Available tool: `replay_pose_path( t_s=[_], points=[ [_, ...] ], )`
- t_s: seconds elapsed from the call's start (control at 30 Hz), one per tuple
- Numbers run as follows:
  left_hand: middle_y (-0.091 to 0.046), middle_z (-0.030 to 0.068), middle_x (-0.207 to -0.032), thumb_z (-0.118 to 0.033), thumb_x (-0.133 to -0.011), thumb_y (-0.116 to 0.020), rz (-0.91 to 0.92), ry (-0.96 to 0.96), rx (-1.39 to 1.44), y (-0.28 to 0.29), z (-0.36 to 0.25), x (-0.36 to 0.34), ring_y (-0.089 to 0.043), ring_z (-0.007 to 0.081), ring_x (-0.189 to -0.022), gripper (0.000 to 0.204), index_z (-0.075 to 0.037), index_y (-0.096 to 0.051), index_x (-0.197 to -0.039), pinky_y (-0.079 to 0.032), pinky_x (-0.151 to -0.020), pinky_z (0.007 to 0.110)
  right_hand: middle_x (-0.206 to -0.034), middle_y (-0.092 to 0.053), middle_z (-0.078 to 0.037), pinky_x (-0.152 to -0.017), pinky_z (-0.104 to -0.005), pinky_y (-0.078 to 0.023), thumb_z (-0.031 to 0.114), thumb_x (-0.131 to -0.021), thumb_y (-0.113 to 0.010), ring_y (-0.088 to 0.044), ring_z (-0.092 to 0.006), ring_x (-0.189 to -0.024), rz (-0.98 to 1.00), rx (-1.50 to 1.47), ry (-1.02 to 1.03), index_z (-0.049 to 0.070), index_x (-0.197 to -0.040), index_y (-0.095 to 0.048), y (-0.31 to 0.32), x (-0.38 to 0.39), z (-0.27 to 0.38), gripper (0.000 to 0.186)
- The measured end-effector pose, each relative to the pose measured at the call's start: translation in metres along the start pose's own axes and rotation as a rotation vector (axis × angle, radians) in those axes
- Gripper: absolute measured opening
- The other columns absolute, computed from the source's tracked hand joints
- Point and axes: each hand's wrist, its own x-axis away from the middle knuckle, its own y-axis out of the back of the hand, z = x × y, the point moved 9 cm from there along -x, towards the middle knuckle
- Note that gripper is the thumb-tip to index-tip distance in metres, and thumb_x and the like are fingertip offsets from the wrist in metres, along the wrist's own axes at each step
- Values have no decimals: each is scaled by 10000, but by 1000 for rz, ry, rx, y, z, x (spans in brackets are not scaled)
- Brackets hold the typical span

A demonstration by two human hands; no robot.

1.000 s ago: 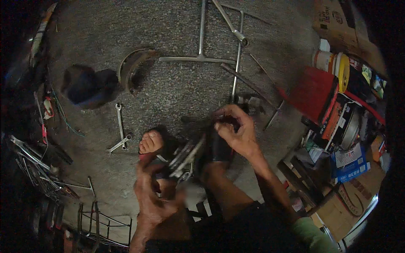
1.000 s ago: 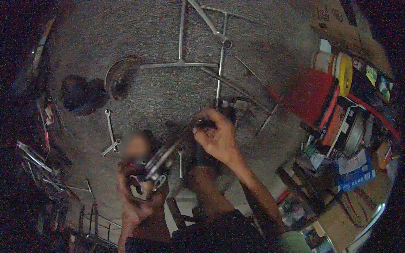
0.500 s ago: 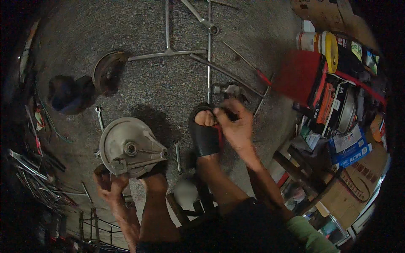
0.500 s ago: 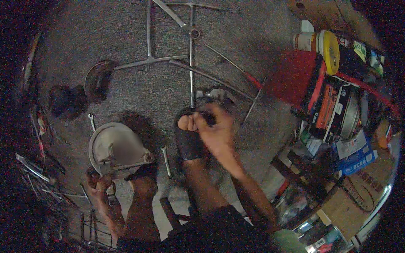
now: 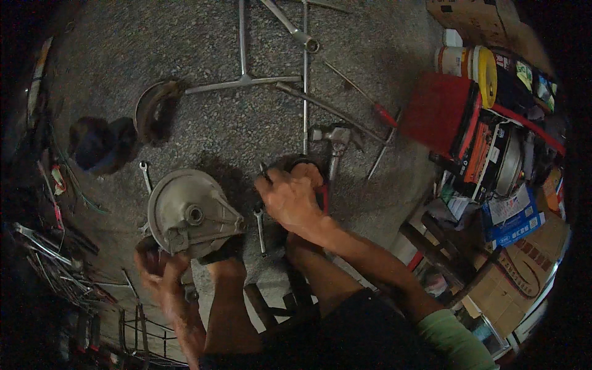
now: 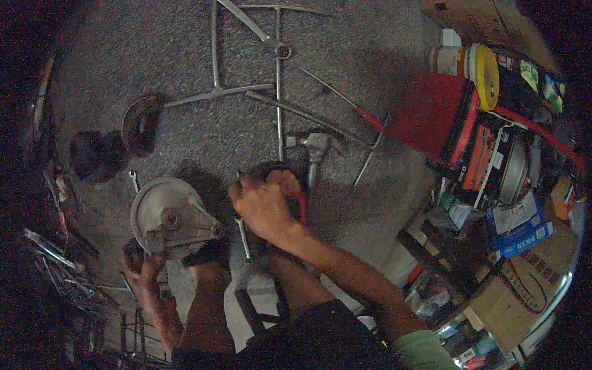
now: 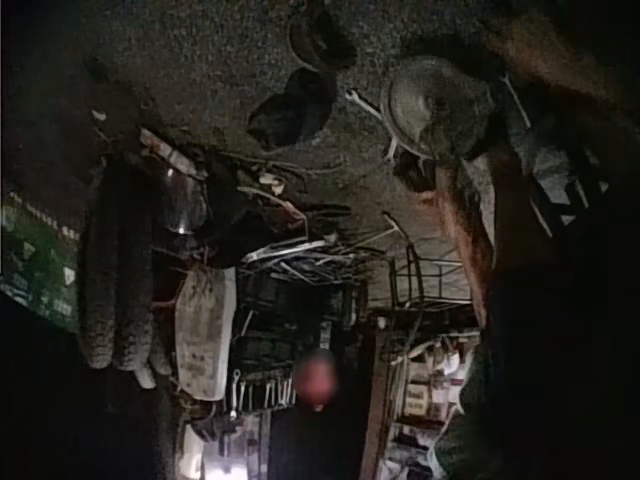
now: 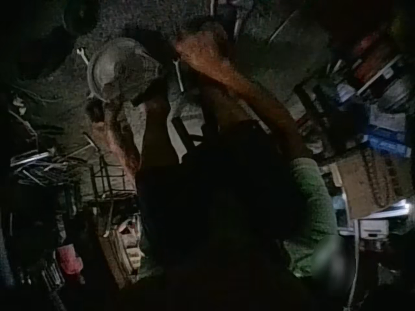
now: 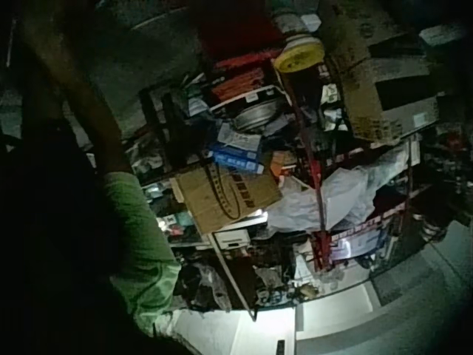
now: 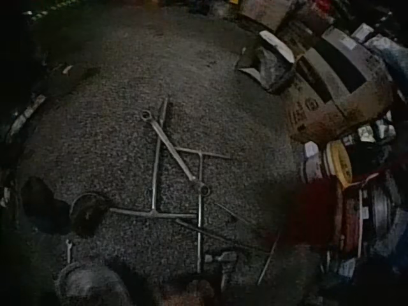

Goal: The person is repairing a mechanical assembly, likely a brake drum or hub, using a wrench and a hammer. They tighten bolts on the component, strike it with a hammer to adjust parts, and repeatedly inspect the assembly by turning it over in their hands.

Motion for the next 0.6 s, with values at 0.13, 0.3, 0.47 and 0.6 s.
replay_pose_path(
  t_s=[0.13,0.3,0.47,0.6],
  points=[
    [-569,91,-1055,-73,-636,-773,-41,-41,-72,-13,-1,0,-565,195,-973,628,-30,-487,-1194,-482,-789,336,-875,-627,-108,-580,-436,-533,143,-793,-689,-690,-286,-737,-23,-198,-160,86,-968,-649,-1,-14,-30,189],
    [-542,130,-1100,-52,-657,-761,37,-153,-190,-42,-21,-1,-559,200,-981,662,-17,-447,-1239,-494,-782,342,-936,-675,-123,-605,-322,-524,84,-831,-698,-669,-190,-720,-285,-568,-336,37,-1064,-656,50,-22,-71,241],
    [-551,156,-1071,-36,-664,-751,58,-259,-256,-46,-21,3,-576,194,-941,732,4,-379,-1293,-511,-747,332,-926,-674,-50,-593,-239,-499,72,-909,-657,-614,-89,-714,-116,-1224,-432,-14,-1074,-652,57,-15,-46,185],
    [-552,160,-1061,-48,-666,-760,64,-247,-212,-51,-17,4,-592,199,-906,761,20,-351,-1305,-523,-707,321,-932,-675,-81,-571,-231,-501,56,-917,-651,-606,-79,-688,12,-1519,-355,-22,-1110,-615,63,-5,-2,211]
  ],
)
